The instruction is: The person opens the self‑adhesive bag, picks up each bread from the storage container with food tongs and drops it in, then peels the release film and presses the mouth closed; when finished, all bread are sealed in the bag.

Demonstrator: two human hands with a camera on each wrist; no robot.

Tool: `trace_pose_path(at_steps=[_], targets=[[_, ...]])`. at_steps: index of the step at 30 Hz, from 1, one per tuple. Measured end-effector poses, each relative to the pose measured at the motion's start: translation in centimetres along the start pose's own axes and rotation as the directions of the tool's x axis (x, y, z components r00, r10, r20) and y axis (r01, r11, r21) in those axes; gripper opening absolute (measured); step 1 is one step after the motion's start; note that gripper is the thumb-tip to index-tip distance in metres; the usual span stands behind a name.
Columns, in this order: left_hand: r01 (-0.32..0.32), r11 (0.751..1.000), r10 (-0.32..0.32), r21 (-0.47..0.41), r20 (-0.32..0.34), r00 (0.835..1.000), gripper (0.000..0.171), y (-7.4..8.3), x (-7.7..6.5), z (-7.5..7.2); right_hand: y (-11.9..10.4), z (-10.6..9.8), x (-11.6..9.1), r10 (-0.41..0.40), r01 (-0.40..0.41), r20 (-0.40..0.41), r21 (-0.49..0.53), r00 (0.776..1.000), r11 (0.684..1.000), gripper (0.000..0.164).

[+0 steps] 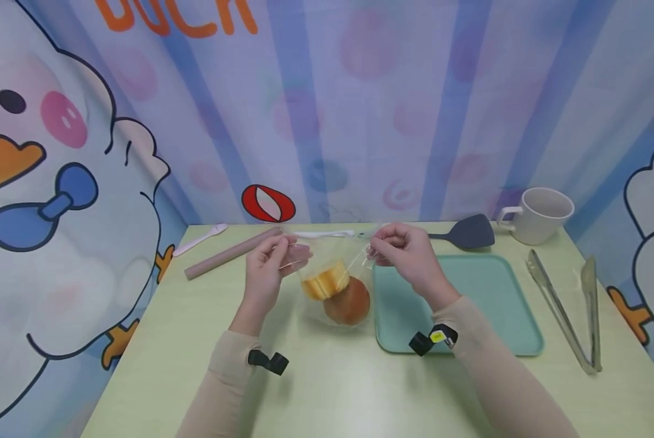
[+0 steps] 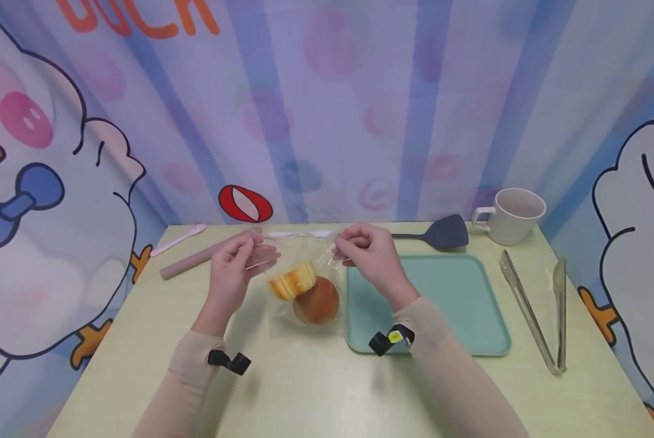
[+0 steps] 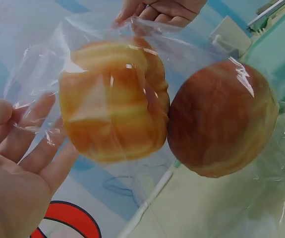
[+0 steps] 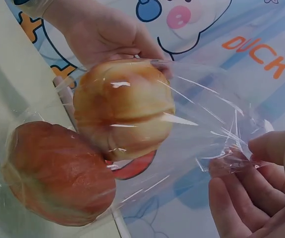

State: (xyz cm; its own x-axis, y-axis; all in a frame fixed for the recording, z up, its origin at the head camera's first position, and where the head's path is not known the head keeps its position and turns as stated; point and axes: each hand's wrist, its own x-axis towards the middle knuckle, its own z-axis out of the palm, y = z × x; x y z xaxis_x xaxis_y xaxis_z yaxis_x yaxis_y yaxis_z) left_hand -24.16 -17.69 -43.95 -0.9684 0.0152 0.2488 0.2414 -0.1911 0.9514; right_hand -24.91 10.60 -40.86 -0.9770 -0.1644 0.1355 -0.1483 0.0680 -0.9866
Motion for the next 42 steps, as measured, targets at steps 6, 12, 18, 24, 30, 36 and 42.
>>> trace_pose_path(at_steps=[6, 12, 18, 24, 30, 36, 42], targets=[[-0.035, 0.999, 0.035, -0.006, 0.015, 0.999, 0.027, -0.5, 0.1, 0.9, 0.8, -0.2, 0.1, -0.062, 0.063, 0.018, -0.018, 0.998, 0.998, 0.023], [-0.039, 0.999, 0.039, 0.028, -0.013, 0.999, 0.033, -0.9, 0.2, 1.3, 0.9, -0.1, 0.0, -0.076, 0.076, -0.026, 0.017, 0.997, 0.997, 0.027], [-0.045, 0.997, 0.051, 0.062, -0.096, 0.994, 0.04, -1.2, 0.2, 1.4, 1.0, -0.2, 0.0, 0.003, 0.011, -0.118, 0.113, 0.993, 0.993, 0.025], [-0.099, 0.99, 0.108, 0.097, -0.09, 0.99, 0.034, -1.0, 0.2, 1.9, 1.1, -0.3, 0.2, 0.023, -0.007, -0.146, 0.107, 0.989, 0.994, 0.023], [-0.152, 0.981, 0.156, 0.119, -0.027, 0.987, 0.03, -0.9, 0.1, 2.6, 1.2, -0.4, 0.1, 0.016, -0.006, -0.14, 0.074, 0.99, 0.997, 0.023], [-0.163, 0.978, 0.165, 0.129, -0.006, 0.986, 0.027, -0.8, -0.1, 2.8, 1.2, -0.5, 0.0, 0.045, -0.044, -0.231, 0.009, 0.972, 0.999, 0.036], [-0.174, 0.973, 0.179, 0.154, -0.017, 0.984, 0.03, -1.0, 0.0, 2.8, 0.8, -0.1, -0.2, -0.303, 0.217, -0.415, -0.242, 0.858, 0.946, 0.034]])
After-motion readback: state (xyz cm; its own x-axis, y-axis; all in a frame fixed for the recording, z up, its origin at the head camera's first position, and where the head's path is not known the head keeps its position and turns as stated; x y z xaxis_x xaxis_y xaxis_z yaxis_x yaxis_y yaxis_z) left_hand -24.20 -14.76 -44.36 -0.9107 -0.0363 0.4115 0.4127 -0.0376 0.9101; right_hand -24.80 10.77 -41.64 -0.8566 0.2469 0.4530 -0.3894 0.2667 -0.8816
